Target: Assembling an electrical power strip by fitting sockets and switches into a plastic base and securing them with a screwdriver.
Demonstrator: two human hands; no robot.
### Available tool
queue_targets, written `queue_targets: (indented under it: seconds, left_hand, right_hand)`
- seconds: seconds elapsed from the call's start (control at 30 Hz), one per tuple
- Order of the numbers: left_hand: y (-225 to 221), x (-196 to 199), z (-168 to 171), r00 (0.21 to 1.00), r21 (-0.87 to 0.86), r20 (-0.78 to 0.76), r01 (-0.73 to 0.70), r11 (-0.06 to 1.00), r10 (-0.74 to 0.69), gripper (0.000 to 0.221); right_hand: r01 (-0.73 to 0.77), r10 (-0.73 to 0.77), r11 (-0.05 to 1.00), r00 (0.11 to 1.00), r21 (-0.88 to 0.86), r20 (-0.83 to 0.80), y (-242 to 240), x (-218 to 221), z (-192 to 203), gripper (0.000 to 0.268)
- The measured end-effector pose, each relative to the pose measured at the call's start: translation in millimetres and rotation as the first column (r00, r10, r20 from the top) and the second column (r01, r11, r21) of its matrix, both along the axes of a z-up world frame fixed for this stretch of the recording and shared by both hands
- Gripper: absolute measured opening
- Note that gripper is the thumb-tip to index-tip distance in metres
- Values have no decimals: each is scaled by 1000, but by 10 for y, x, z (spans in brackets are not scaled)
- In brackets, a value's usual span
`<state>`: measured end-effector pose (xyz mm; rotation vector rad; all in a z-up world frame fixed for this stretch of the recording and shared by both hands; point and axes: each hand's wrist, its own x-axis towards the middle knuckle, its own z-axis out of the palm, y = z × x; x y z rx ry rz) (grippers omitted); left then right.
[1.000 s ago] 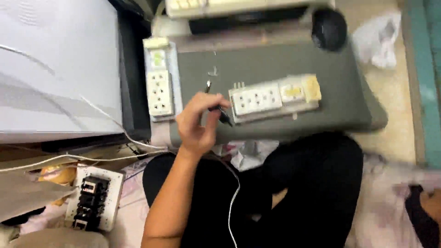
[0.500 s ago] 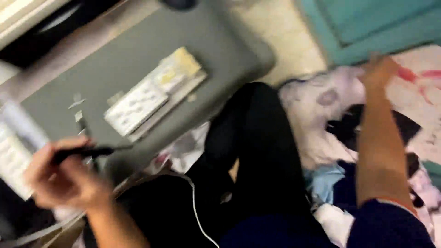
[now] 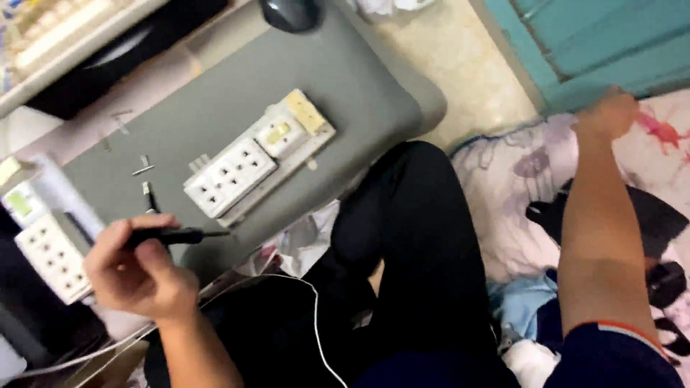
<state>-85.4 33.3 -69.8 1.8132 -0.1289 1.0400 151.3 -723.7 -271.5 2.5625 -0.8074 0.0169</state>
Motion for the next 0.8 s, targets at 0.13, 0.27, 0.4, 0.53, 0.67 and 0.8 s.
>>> queue_targets:
  seconds: [0.13,0.27,0.4,0.53,0.67,0.8]
  left_hand:
    - [-23,-7,33,1000,-23,-8,-6,1000,6,21]
    - [-65,-8,126,997,56,-49,-52,997,55,16]
    - [-52,9,26,1000,-14,-24,4,1000,-5,21]
    - [-56,16,8,998,-11,-57,8,1000,-9,17]
    - [-69,16,139,997,42,-61,-39,998,42,15]
    - [-51,-5,160,994,49,-51,-93,994,96,21]
  right_hand:
    - [-89,70,978,992,-189,-106,-448,50,-409,49]
    - [-201,206,977,975,-69,83,-350,-300,-490,11]
    - [-652,651,758,757,-3,55,559,-687,-118,30]
    - [-470,496,866,765,171,-410,904,-711,93,54]
    - [-722,725,676,614,150,-312,955,-872,191,48]
    - [-836,835,537,507,112,-214,871,-1112,-65,28]
